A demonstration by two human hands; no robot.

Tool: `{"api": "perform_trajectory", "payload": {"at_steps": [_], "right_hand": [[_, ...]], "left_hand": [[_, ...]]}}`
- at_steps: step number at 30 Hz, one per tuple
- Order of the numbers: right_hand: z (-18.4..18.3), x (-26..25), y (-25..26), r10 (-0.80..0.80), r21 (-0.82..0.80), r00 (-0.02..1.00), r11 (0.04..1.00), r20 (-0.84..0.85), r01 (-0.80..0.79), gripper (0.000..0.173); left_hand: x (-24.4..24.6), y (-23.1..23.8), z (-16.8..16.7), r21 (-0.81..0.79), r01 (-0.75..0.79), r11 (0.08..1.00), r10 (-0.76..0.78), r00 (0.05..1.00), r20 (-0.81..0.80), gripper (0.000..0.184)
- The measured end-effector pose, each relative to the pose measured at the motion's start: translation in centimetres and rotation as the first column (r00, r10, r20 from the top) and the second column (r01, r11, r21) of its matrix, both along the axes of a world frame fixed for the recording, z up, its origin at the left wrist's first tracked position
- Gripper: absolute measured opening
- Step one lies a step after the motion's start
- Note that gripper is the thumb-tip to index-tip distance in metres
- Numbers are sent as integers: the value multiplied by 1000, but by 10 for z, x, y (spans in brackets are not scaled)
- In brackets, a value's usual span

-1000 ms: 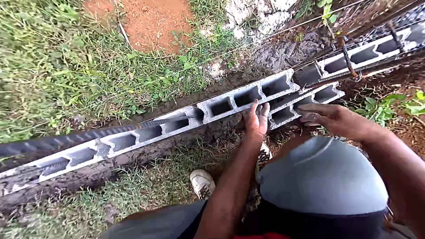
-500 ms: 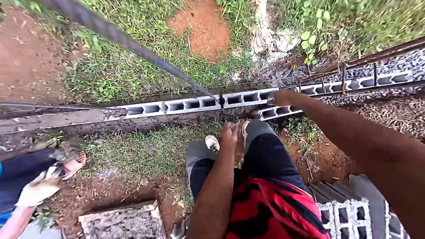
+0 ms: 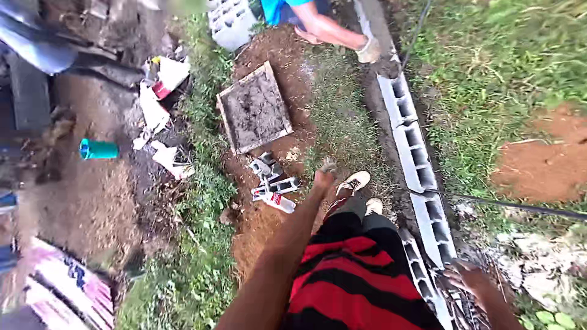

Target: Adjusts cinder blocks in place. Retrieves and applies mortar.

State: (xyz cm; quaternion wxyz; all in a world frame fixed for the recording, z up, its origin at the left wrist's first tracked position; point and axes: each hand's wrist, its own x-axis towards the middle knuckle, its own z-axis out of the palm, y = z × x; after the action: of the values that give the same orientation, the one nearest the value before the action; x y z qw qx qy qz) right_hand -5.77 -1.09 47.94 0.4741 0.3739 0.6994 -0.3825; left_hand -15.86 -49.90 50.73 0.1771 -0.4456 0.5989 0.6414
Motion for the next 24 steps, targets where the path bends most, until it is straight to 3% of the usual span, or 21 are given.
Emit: {"api": "perform_trajectory", "payload": {"at_steps": [3,5,8,10,13,15,17,21,24], "right_hand": [[-8,-25,-27,223,-33,971,975,90,-221,40],[-5,-54,-54,253,-60,967,966,25,-251,40],[4,-101,-99,201,-116,975,970,-100,-212,40],[7,-130,-129,219,-135,966,962,-138,-237,40],[11,-167,-177,297,-131,936,937,-191,-324,39],[12,-186,-212,335,-144,917,918,-216,-370,39],[2,-200,-246,382,-159,895,893,-228,-422,38],[-17,-214,-327,472,-165,848,841,-241,-515,37],[-37,-219,-395,530,-132,813,812,-240,-568,35]], "left_hand": [[115,-56,2,-113,-247,962,259,960,102,39],[198,-72,4,-203,-332,921,373,902,218,38],[311,-59,22,-286,-293,912,402,775,487,39],[359,-34,41,-309,-239,921,382,713,588,38],[376,-3,68,-299,-103,949,292,650,702,34],[372,-1,60,-279,-131,951,297,632,716,32],[370,-15,30,-300,-245,922,386,643,662,32],[341,-105,-58,-328,-495,805,594,666,451,34],[294,-218,-100,-346,-331,878,468,747,473,41]]}}
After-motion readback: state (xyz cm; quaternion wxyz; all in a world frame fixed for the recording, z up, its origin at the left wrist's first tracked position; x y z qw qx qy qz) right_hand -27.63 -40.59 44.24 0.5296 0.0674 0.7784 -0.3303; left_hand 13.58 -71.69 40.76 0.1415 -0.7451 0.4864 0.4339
